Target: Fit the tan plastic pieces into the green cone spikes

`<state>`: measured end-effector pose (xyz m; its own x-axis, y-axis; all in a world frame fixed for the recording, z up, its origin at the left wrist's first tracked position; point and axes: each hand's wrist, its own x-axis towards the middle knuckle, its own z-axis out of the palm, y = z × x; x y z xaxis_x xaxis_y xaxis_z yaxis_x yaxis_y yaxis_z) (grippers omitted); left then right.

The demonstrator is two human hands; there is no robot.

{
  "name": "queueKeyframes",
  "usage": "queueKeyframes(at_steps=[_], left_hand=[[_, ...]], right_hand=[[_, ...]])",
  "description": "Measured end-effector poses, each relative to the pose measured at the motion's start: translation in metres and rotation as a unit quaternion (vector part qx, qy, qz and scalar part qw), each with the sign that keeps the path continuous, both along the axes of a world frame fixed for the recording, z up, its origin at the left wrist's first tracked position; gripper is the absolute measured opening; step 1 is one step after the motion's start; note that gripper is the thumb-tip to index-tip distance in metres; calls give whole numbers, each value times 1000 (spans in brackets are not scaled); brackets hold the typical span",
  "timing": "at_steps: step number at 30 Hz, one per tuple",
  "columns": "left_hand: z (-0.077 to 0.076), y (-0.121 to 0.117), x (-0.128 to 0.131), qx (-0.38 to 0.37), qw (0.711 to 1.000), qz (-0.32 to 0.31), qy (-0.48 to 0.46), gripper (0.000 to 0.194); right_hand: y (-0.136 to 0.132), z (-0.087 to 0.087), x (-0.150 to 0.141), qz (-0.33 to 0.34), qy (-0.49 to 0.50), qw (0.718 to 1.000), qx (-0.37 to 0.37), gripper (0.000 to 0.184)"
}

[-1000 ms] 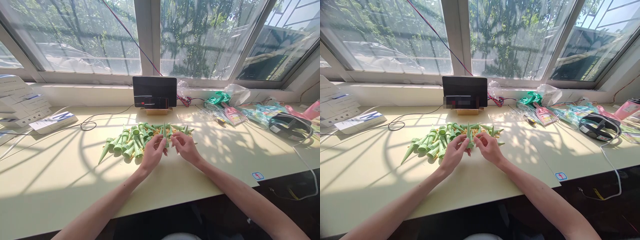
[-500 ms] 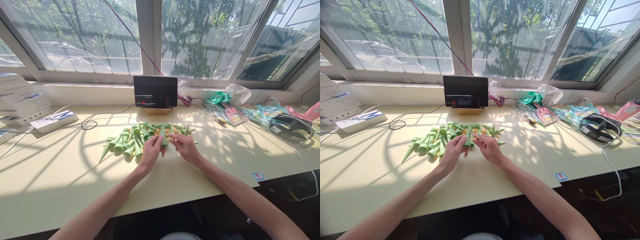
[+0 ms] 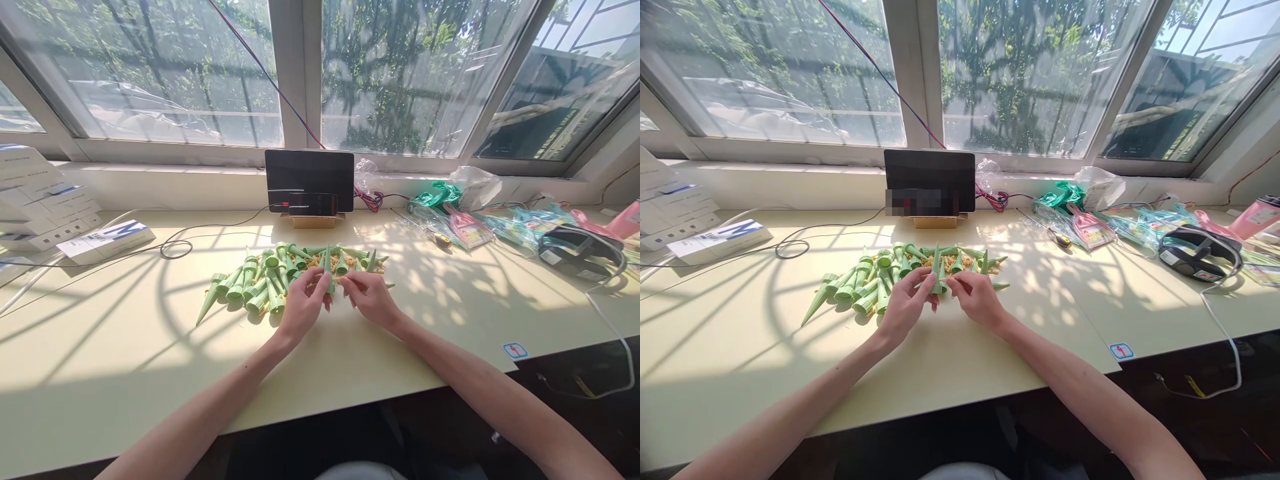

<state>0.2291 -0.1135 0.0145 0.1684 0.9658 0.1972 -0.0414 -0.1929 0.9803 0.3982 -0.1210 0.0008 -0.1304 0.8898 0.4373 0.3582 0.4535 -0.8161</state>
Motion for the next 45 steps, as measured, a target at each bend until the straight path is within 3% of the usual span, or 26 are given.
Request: queueKeyframes(at_steps=[7,11,28,45], left_hand=[[-1,-1,1,2,1000,-12,-11,40],[-1,-1,2,-1,1000,-11,-14,39],[5,0,1,-85,993,-3,-78,30],[4,-5,1,-28,999,-25,-15,34]], right_hand=[[0,2,-1,43,74,993,-85,47],[1,2,-1,48,86,991,-94,49],[1,2,7,17,-38,995,89,30],[0,2,5,-3,-13,995,100,31]])
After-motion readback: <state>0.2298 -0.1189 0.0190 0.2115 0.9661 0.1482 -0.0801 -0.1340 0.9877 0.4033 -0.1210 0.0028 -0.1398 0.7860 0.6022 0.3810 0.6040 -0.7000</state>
